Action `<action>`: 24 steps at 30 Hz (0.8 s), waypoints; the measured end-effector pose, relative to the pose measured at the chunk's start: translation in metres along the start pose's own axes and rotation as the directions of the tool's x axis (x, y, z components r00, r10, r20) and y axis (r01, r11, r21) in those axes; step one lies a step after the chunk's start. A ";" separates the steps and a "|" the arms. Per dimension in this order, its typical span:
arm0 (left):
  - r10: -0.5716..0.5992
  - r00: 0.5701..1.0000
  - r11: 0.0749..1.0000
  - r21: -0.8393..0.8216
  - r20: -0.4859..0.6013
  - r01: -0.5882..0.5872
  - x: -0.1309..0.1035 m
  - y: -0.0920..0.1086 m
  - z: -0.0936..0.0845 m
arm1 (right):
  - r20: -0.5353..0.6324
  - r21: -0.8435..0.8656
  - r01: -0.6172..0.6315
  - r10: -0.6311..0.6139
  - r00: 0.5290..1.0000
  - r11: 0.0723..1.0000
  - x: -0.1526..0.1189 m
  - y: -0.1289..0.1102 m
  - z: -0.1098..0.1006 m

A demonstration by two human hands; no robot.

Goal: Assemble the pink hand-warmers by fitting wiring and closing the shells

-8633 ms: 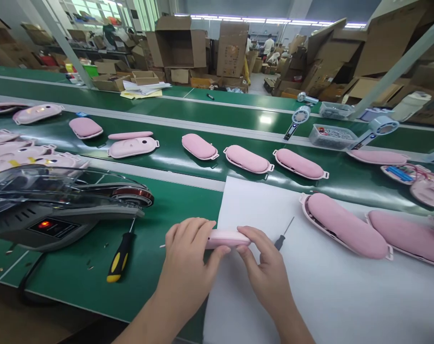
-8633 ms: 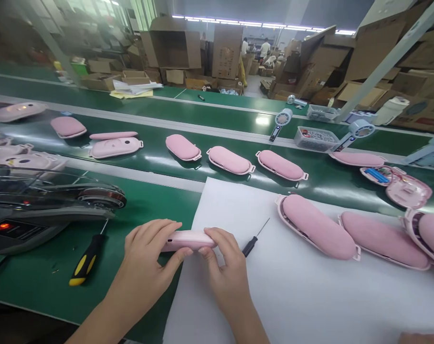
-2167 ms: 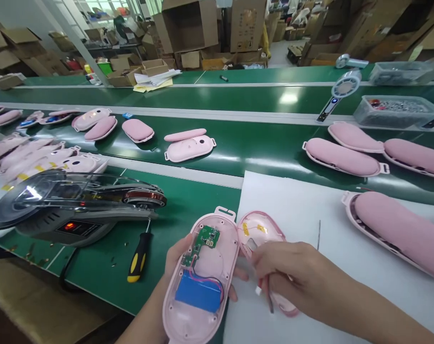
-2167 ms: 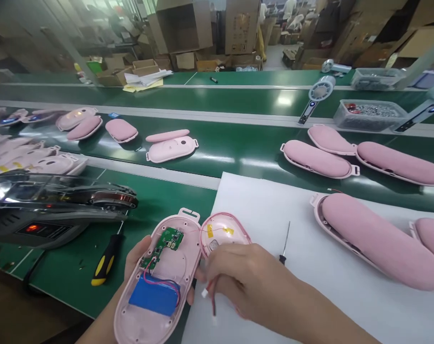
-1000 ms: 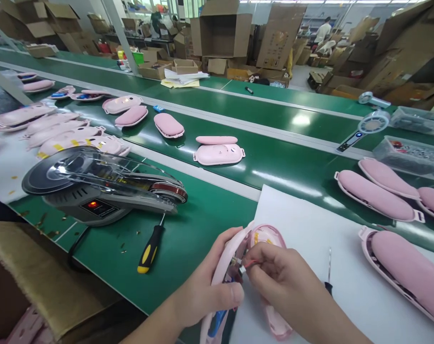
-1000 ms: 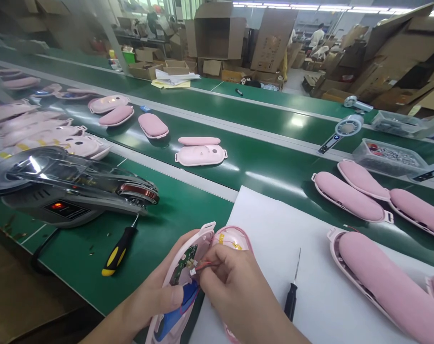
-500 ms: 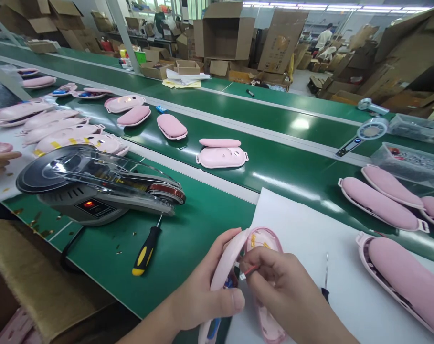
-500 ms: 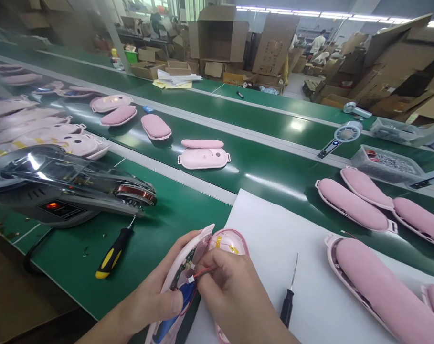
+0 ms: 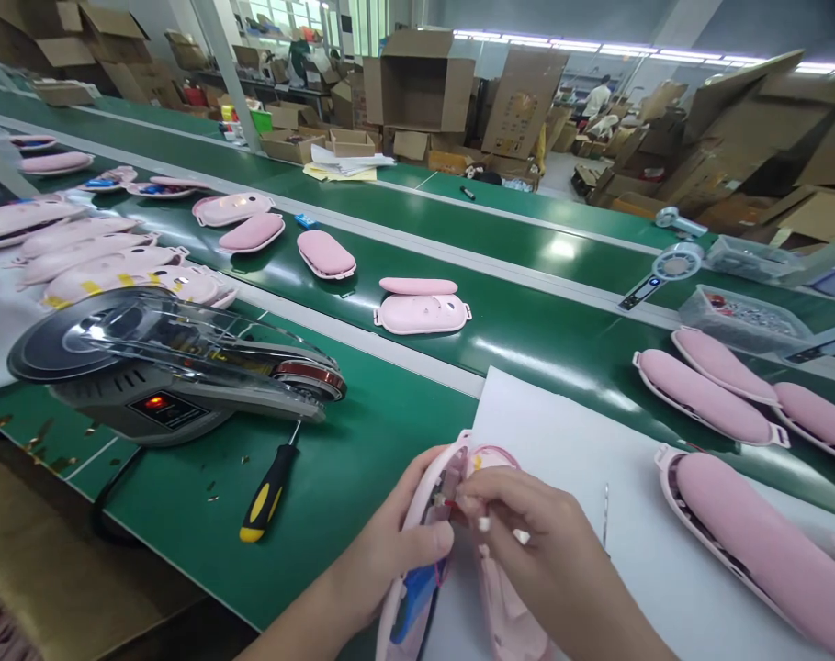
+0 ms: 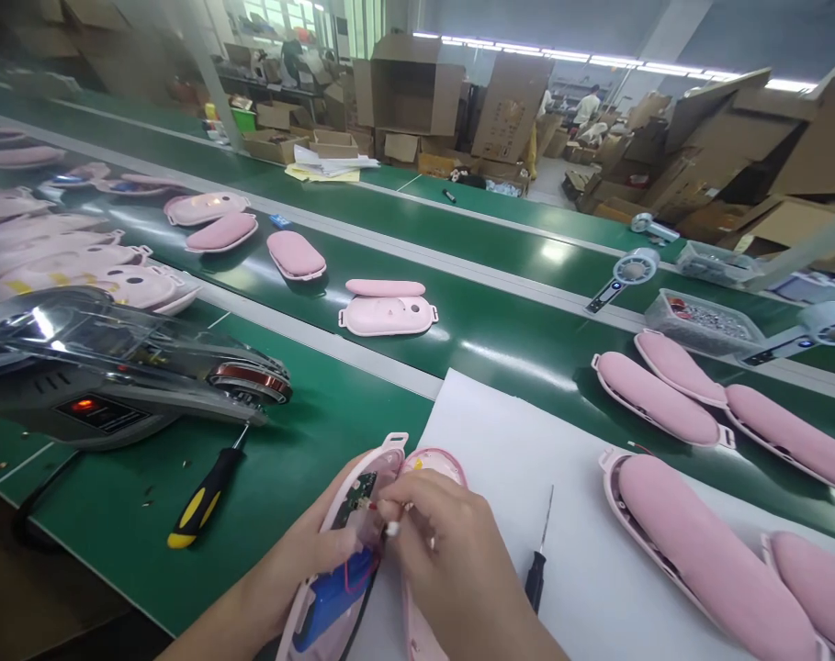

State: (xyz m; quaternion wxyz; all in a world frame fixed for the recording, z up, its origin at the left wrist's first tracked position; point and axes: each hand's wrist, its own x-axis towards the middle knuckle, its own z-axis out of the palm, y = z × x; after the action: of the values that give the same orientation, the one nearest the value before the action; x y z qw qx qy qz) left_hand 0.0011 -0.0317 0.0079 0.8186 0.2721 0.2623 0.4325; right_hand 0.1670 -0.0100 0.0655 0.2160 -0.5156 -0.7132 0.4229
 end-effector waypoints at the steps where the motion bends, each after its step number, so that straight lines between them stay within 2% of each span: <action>1: 0.000 1.000 0.999 -0.048 -0.004 0.000 0.002 -0.001 -0.002 | -0.006 -0.017 0.013 -0.014 1.000 1.000 -0.001 -0.002 -0.005; 2: -0.001 1.000 0.996 -0.088 -0.005 0.001 0.003 -0.002 -0.003 | 0.026 -0.007 0.003 -0.002 1.000 1.000 -0.001 -0.004 -0.011; 4: -0.011 1.000 0.989 -0.145 0.006 0.012 0.005 -0.003 -0.005 | 0.183 0.090 -0.055 0.038 0.982 0.994 0.001 -0.008 -0.020; 6: -0.005 1.000 0.986 -0.167 0.025 0.009 0.005 -0.004 -0.005 | 0.371 0.241 -0.137 0.039 0.928 0.961 0.006 -0.010 -0.026; 8: 0.002 1.000 0.987 -0.159 0.026 0.002 0.005 -0.003 -0.004 | 0.447 0.311 -0.209 0.051 0.893 0.927 0.012 -0.008 -0.026; 11: 0.005 1.000 0.992 -0.125 -0.015 -0.007 0.003 -0.001 -0.003 | 0.342 0.183 -0.183 0.112 0.933 0.966 0.020 -0.005 -0.020; 13: -0.017 0.998 0.994 -0.105 -0.060 0.011 0.002 0.000 -0.003 | 0.267 0.108 -0.144 0.111 0.957 0.984 0.022 -0.005 -0.017; 15: -0.023 0.997 0.995 -0.099 -0.077 0.015 0.001 0.000 -0.003 | 0.278 0.125 -0.169 0.129 0.952 0.978 0.021 -0.007 -0.016; 20: 0.039 0.999 0.986 -0.160 -0.023 -0.042 -0.002 -0.003 0.001 | 0.355 0.172 -0.271 0.198 0.914 0.947 0.011 -0.016 -0.016; 24: 0.053 0.998 0.984 -0.169 -0.032 -0.057 -0.005 -0.006 0.003 | 0.224 0.022 -0.209 0.198 0.954 0.978 0.005 -0.018 -0.005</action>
State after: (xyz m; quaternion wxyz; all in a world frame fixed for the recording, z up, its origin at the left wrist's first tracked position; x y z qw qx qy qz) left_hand 0.0037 -0.0395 0.0072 0.8228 0.2026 0.2282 0.4794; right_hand 0.1589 -0.0060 0.0822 0.1025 -0.5312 -0.6660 0.5135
